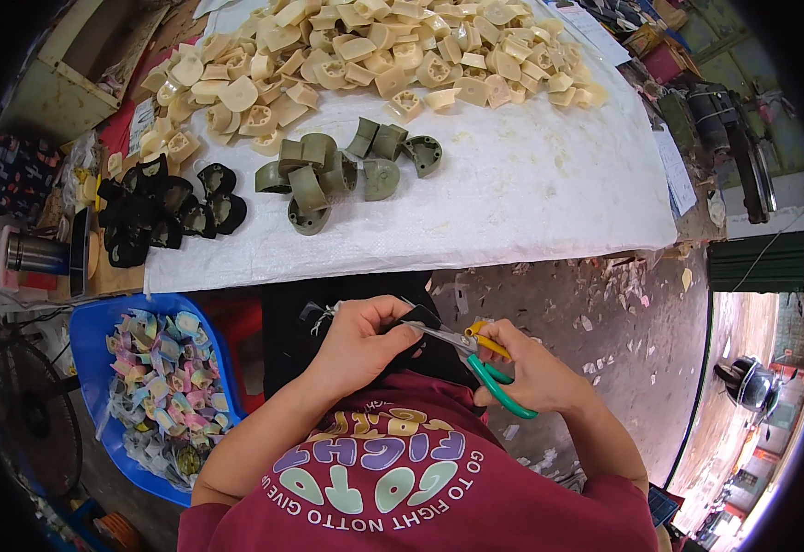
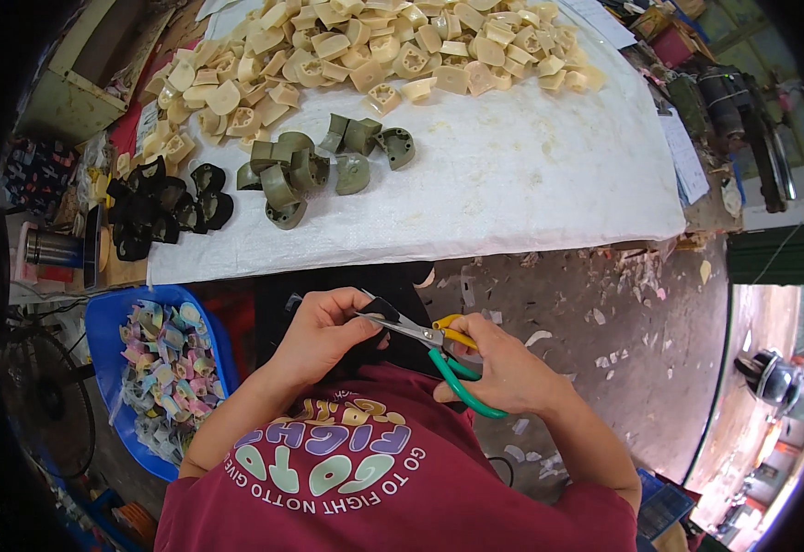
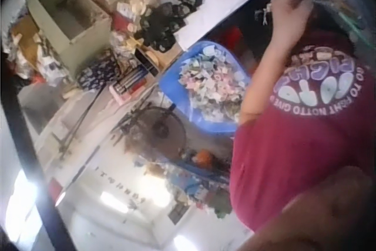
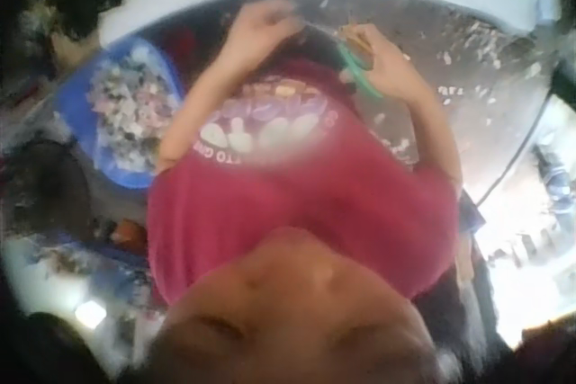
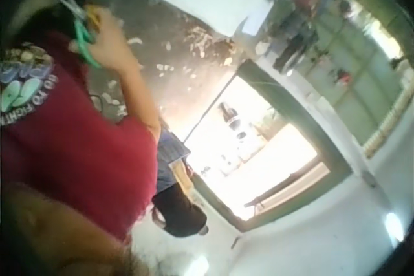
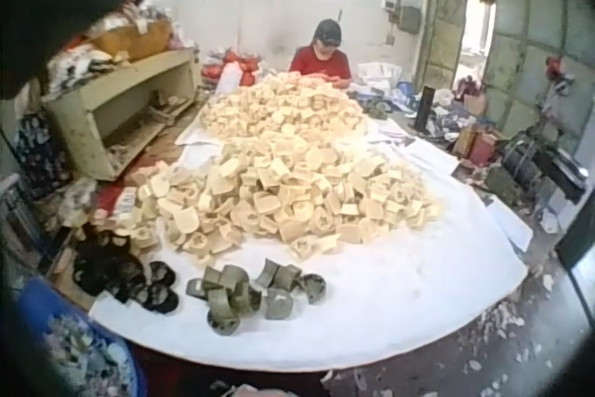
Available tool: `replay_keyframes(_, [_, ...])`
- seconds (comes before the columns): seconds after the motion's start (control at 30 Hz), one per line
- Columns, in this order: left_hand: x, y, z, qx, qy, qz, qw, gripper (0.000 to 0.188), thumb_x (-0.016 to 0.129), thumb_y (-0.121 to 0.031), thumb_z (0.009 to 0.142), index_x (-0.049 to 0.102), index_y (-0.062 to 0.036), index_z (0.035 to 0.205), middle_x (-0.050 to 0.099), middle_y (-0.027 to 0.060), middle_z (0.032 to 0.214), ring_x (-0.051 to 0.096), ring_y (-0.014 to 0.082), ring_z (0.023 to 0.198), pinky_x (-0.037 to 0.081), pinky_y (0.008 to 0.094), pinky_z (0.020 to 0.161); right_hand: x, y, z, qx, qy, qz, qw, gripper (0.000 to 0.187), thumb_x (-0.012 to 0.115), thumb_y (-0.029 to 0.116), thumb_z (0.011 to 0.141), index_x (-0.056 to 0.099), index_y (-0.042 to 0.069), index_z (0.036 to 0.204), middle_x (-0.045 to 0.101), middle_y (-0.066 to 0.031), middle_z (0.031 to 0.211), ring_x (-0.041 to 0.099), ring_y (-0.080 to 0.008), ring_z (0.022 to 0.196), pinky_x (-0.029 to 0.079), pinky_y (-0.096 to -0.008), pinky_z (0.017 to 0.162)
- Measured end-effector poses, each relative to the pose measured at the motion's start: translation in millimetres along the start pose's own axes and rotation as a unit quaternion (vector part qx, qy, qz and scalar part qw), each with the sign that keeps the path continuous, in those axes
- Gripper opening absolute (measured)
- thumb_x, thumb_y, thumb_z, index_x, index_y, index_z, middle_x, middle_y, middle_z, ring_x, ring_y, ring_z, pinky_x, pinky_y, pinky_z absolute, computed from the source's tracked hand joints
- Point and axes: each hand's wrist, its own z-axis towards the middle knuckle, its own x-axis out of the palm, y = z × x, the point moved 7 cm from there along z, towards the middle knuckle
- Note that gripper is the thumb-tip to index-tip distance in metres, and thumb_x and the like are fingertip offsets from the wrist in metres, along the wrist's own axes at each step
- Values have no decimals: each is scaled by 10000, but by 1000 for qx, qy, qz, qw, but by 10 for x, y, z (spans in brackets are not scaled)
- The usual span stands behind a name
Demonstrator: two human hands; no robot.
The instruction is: The person assembles small plastic components by inserting black pieces into green housings and trimming excess material with scissors. They handle each unit one at a time, repeatedly picking up parts, fitting them together, and cutting off protrusions before placing the finished pieces on the table.
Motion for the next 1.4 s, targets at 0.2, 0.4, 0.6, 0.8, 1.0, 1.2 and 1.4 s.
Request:
replay_keyframes(0.2, [81,-7,23,-5,8,-22,1000,58,578,-6,892,622,20,918,644,53,792,611,107,732,491,248,706,48,-136,-29,9,-17,7,1000,813,859,449,635,467,2,1190,595,-136,900,600,-244,834,483,-357,742])
replay_keyframes(0.4, [129,-12,38,-13,15,-19,1000,60,585,-33,908,616,18,908,635,51,777,602,105,702,487,246,683,34,-136,-55,17,-19,13,1000,730,843,442,674,481,6,1134,598,-123,852,580,-215,767,476,-336,705])
replay_keyframes(0.6, [161,44,96,-17,28,-3,999,74,592,-49,913,619,18,898,634,49,768,597,102,696,484,243,673,49,-239,-104,34,-25,11,999,704,840,445,683,482,13,1109,604,-128,820,576,-195,724,473,-337,655])
replay_keyframes(0.8, [237,111,160,-40,49,1,998,83,590,-64,915,619,10,890,642,50,767,596,100,688,485,246,666,97,-403,-181,38,-53,28,998,621,832,440,699,480,27,1000,578,-105,729,537,-165,653,452,-322,601])
replay_keyframes(1.0, [291,296,228,-63,72,43,994,94,597,-68,905,623,17,872,651,51,758,600,97,679,483,239,651,172,-541,-271,29,-83,29,996,515,846,338,709,467,44,896,527,-42,621,468,-94,580,402,-274,544])
replay_keyframes(1.2, [371,420,248,-99,95,60,989,104,597,-55,898,625,23,836,653,51,728,597,95,640,484,236,622,393,-794,-357,21,-106,92,990,418,837,228,736,492,49,890,550,-4,614,480,-54,590,400,-243,546])
replay_keyframes(1.4, [460,475,243,-130,129,48,982,111,602,-53,896,639,38,845,658,54,724,604,96,625,495,232,607,476,-861,-366,46,-107,148,982,496,842,332,724,513,36,950,574,-39,672,507,-96,629,435,-279,601])
